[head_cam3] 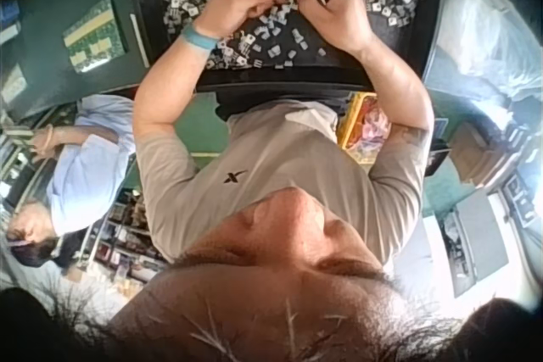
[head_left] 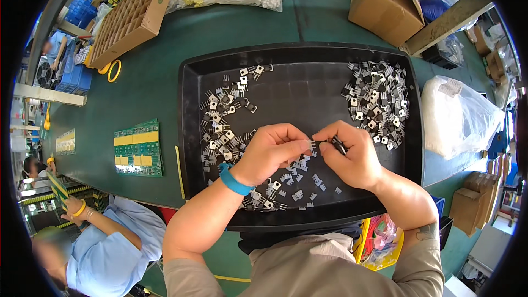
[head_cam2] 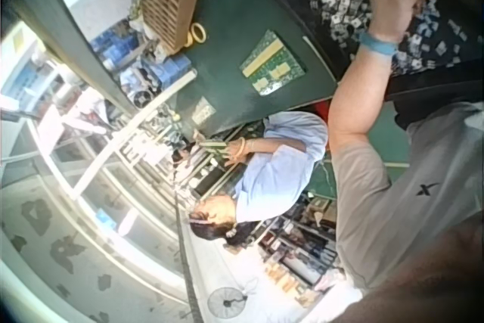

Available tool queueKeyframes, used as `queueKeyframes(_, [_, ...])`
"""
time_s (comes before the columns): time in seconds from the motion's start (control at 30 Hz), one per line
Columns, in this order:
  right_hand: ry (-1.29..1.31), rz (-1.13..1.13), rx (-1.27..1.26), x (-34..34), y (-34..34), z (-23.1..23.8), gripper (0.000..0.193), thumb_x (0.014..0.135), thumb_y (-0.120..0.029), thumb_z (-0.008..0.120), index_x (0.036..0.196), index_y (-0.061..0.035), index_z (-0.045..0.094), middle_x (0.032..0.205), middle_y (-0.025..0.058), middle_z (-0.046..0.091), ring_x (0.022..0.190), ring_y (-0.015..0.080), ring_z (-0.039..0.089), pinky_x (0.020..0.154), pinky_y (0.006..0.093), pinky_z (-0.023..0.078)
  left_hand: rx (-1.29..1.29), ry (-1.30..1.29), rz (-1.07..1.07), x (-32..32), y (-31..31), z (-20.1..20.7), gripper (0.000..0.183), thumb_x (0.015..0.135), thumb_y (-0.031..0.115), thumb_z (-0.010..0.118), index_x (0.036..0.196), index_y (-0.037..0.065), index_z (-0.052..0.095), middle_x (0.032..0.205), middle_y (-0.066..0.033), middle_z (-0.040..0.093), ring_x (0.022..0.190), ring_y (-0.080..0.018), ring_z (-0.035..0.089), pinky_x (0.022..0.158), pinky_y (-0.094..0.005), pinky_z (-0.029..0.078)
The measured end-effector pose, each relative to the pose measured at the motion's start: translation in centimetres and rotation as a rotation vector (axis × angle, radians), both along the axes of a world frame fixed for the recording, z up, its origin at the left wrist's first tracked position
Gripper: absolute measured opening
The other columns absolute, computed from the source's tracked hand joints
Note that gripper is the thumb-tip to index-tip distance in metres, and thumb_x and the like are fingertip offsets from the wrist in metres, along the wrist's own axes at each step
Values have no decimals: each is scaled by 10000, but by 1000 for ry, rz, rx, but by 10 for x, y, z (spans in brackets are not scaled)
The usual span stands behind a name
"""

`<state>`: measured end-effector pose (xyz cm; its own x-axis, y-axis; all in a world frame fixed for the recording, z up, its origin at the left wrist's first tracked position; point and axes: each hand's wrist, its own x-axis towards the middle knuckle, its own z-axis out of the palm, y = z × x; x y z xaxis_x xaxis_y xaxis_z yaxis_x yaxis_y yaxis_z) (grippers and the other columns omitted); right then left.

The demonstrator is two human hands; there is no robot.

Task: The person picks small black electronic components from a black tray and inserts them into a white plastic housing. The person handles the components one at a time, using both hands to align and press the parts together. The assembled units are placed back into the tray.

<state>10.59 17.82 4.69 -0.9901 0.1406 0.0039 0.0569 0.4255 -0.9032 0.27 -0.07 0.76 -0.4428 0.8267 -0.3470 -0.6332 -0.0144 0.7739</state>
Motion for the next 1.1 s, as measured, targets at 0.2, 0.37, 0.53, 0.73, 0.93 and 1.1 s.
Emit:
queueKeyframes(0.2, [-45,77,-63,-2,0,-2,142,833,-18,607,973,-10,632,785,98,661,672,175,629,635,293,495,-100,151,-35,1,-2,0,77,857,67,657,863,-8,644,777,-17,650,659,-23,530,556,-175,395])
queueKeyframes(0.37, [-123,145,-92,-5,5,-6,157,847,-40,604,997,-3,633,844,93,671,758,160,639,693,289,496,-104,212,-59,2,2,-3,68,879,68,630,849,11,608,730,-17,618,532,-8,404,455,-191,249])
queueKeyframes(0.53, [-167,29,-5,-11,25,12,221,851,-29,588,1064,-20,645,961,126,674,866,174,651,749,292,504,-151,251,71,-9,-4,11,141,895,127,638,793,55,572,618,50,473,508,-21,367,452,-200,244])
queueKeyframes(0.73, [-72,-38,759,41,74,16,161,820,-31,619,981,-25,609,898,157,602,811,363,601,714,411,494,209,461,240,-1,-35,69,212,875,104,696,752,63,528,619,29,476,540,-57,415,470,-202,313])
queueKeyframes(0.93, [-139,136,1254,72,61,39,562,673,-87,769,1205,-80,587,1158,130,546,1128,340,509,920,427,444,635,626,-1,78,-62,119,445,717,464,821,717,84,590,649,-30,527,524,-202,487,452,-320,338])
queueKeyframes(1.1, [-332,287,645,44,15,18,673,708,-115,780,1310,-56,484,1257,167,500,1052,358,582,867,421,493,700,443,-167,113,-54,139,501,658,401,864,613,82,481,553,-16,452,481,-126,432,443,-268,332])
